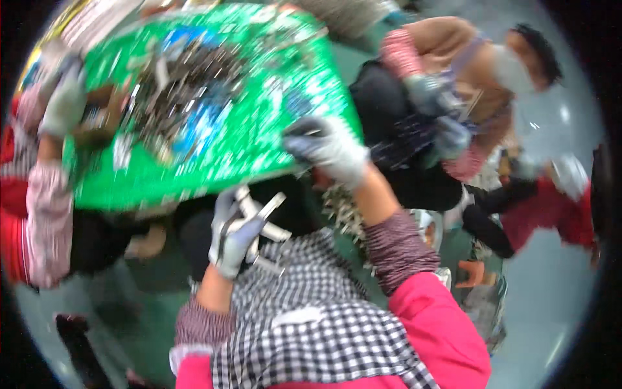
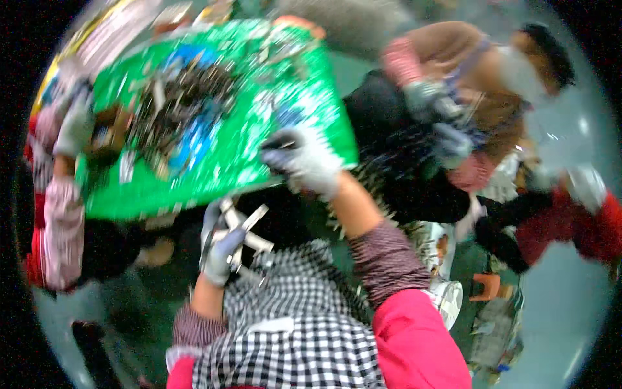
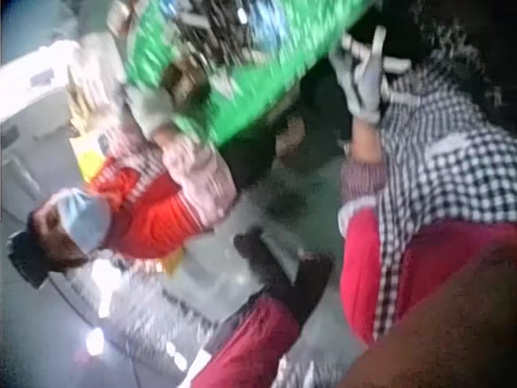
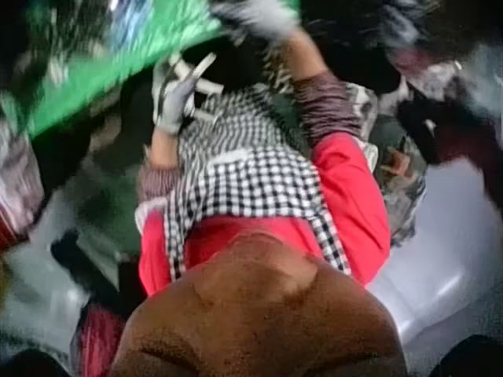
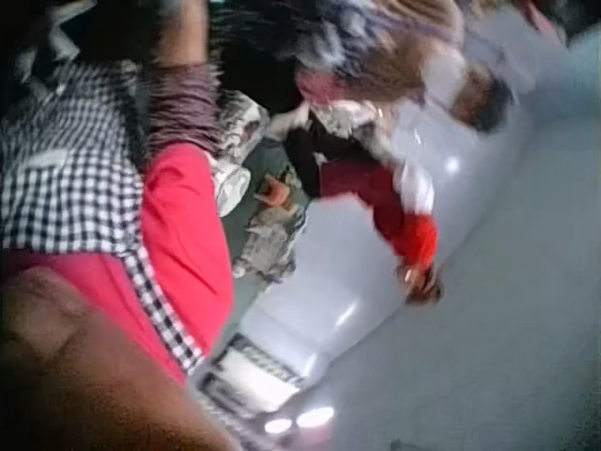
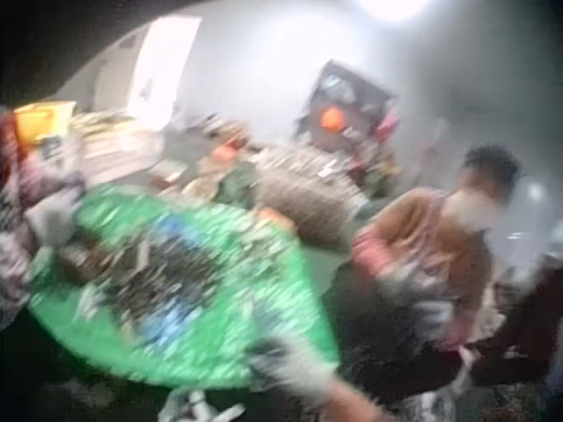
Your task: The recorder uses a screwdriver to assemble white plastic cross-shaped components with metal brackets and screws.
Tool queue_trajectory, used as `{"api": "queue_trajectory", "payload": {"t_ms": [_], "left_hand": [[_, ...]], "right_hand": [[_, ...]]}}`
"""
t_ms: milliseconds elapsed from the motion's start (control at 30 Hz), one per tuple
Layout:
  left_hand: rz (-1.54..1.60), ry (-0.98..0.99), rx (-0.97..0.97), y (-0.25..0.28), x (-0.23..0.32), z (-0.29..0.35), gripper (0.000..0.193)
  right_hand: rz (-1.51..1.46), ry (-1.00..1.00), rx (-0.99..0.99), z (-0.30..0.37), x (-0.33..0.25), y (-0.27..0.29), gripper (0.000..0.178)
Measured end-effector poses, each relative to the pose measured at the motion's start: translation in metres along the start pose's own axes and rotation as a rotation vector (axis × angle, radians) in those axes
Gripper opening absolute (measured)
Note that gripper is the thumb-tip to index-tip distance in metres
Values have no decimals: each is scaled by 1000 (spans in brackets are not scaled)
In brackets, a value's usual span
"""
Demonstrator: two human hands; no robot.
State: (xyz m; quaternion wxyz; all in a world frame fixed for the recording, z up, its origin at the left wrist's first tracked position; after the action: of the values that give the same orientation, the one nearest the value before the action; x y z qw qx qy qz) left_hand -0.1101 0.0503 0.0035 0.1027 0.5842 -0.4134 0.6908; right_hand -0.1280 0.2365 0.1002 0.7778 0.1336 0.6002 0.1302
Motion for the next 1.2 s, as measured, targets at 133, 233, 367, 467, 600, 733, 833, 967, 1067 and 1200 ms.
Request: {"api": "queue_trajectory", "payload": {"t_ms": [133, 233, 367, 467, 600, 733, 833, 967, 1067, 1200], "left_hand": [[141, 142, -72, -3, -17, 0, 58], [221, 244, -104, -7, -22, 6, 45], [167, 303, -162, -21, -21, 13, 47], [-122, 303, -193, -26, -17, 16, 47], [-217, 281, -224, -37, -7, 19, 48], [-196, 268, -224, -46, -5, 19, 48], [-218, 297, -240, -51, -1, 15, 48], [-177, 298, -253, -53, 0, 17, 47], [-205, 361, -250, -54, 5, 21, 47], [-184, 395, -279, -58, 8, 25, 46]], "right_hand": [[-336, -79, -121, 23, 31, -30, 18], [-461, -106, -239, 34, 45, -52, 14], [-508, -104, -335, 44, 52, -68, 14], [-409, -22, -322, 45, 54, -70, 14], [-385, -12, -311, 54, 64, -64, 15], [-357, 99, -369, 58, 57, -60, 14], [-452, 172, -407, 56, 60, -60, 13], [-411, 210, -406, 58, 57, -61, 14], [-421, 222, -403, 59, 57, -61, 13], [-383, 220, -431, 62, 56, -65, 12]]}}
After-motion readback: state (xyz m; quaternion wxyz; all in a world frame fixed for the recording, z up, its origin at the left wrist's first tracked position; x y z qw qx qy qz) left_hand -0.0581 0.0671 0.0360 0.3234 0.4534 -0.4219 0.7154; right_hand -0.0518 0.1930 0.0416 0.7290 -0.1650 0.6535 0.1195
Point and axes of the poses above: each hand's wrist, its own z-axis away from the middle knuckle, its own y-axis out of the back of the hand, x = y × z, the point moved 9 cm from there along -z, towards the middle knuckle, and after that the axes turned 13 degrees about -x, right-handed, at the moved point
